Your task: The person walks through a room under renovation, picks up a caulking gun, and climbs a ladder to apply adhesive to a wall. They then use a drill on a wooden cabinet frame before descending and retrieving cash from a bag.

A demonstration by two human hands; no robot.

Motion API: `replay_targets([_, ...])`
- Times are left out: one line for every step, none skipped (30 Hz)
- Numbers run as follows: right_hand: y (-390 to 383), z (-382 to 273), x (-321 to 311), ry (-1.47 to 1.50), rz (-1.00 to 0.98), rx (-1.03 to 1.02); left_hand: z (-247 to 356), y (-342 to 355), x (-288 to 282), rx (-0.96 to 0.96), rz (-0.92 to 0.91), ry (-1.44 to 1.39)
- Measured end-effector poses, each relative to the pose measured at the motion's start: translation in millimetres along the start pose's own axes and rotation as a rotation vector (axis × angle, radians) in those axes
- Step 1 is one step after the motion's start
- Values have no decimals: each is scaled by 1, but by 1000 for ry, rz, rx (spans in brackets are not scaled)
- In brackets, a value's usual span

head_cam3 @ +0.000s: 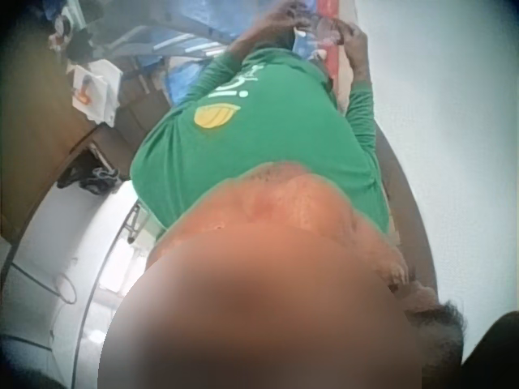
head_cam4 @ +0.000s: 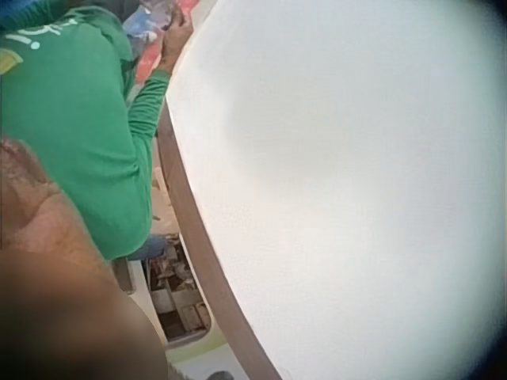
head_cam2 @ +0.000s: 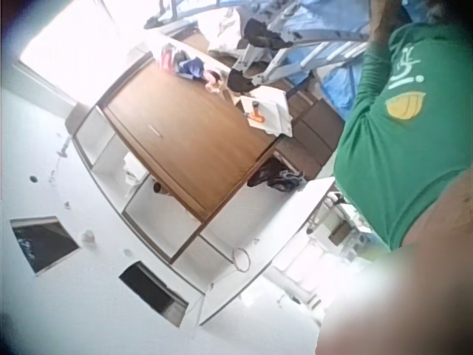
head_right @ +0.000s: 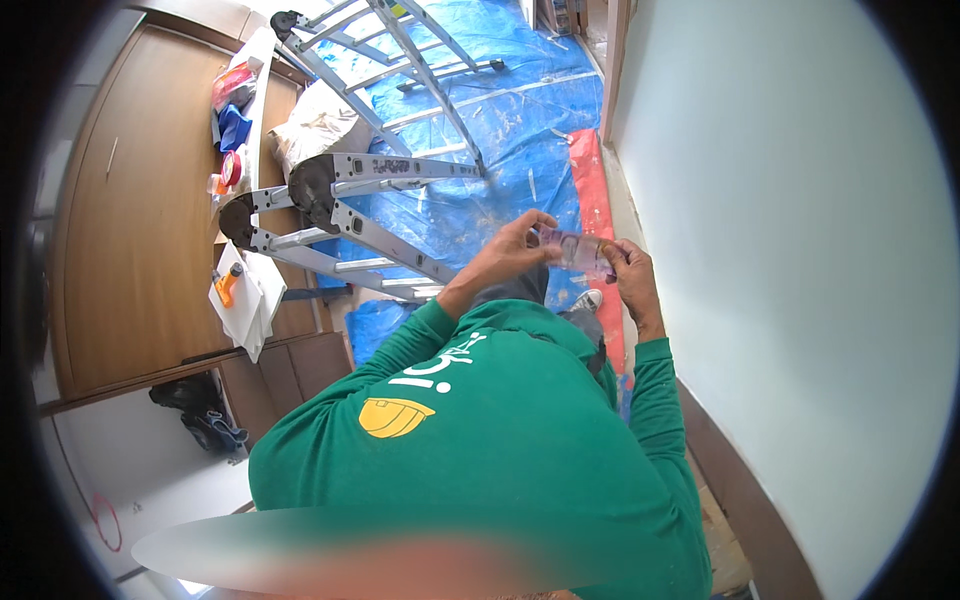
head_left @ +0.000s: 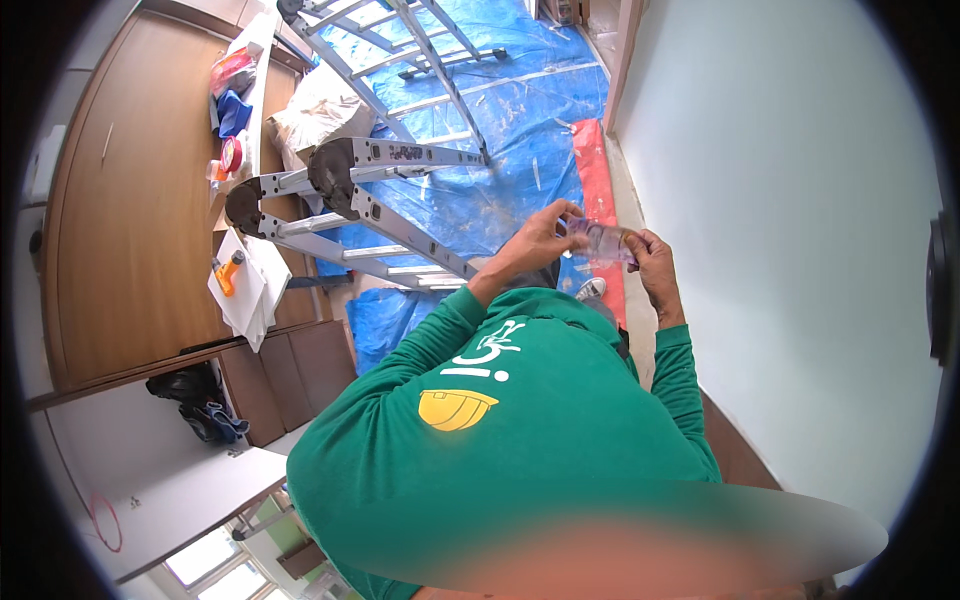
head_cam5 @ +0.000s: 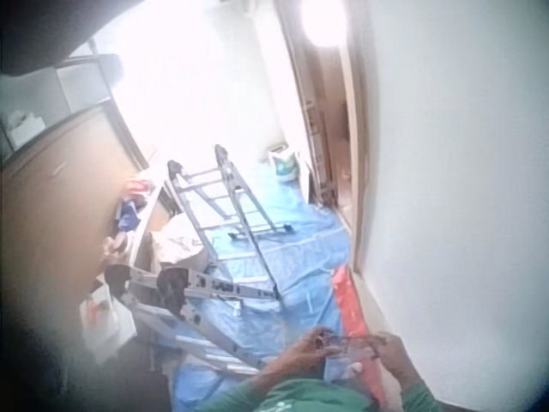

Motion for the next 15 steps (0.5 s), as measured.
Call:
replay_targets([7,-9,-3,-109,-46,-66,12,6,3,169,53,55])
replay_targets([13,-17,-3,-217,-90,-131,24,12,6,338,104,113])
replay_targets([18,-26,-3,-328,-136,-195,27,19,16,391,49,192])
replay_targets([21,-44,1,-482,-175,-333,30,25,28,446,-10,263])
replay_targets([31,-61,8,-502,-207,-408,25,40,43,391,-185,354])
replay_targets([42,-77,13,-528,-231,-471,17,54,62,336,-372,434])
replay_targets([51,-94,16,-556,-267,-544,8,76,80,389,-450,376])
replay_targets([60,-120,7,-607,-146,-674,-13,111,83,179,-487,88])
replay_targets([66,-151,-2,-655,-20,-809,-38,148,83,-31,-520,-192])
replay_targets([66,-192,-13,-660,66,-909,-84,199,62,-154,-287,-407])
replay_targets([64,-230,-27,-596,175,-844,-132,242,33,-219,-30,-630])
replay_targets([51,-290,-14,-453,89,-791,-247,269,-25,-46,96,-963])
replay_targets([29,-348,-28,-400,121,-944,-313,282,-78,154,84,-1264])
replay_targets([18,-370,-54,-543,327,-1057,-311,305,-34,-116,344,-915])
replay_targets([-7,-394,-94,-678,575,-1123,-253,316,23,-433,384,-533])
Point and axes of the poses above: each hand's wrist, its own y-axis towards the middle knuckle, its own x-axis out of the palm, z = x × y, the point moved 7 cm from there along y, towards the middle knuckle, and after that the axes turned 14 degrees about z, right-handed, at the moved point
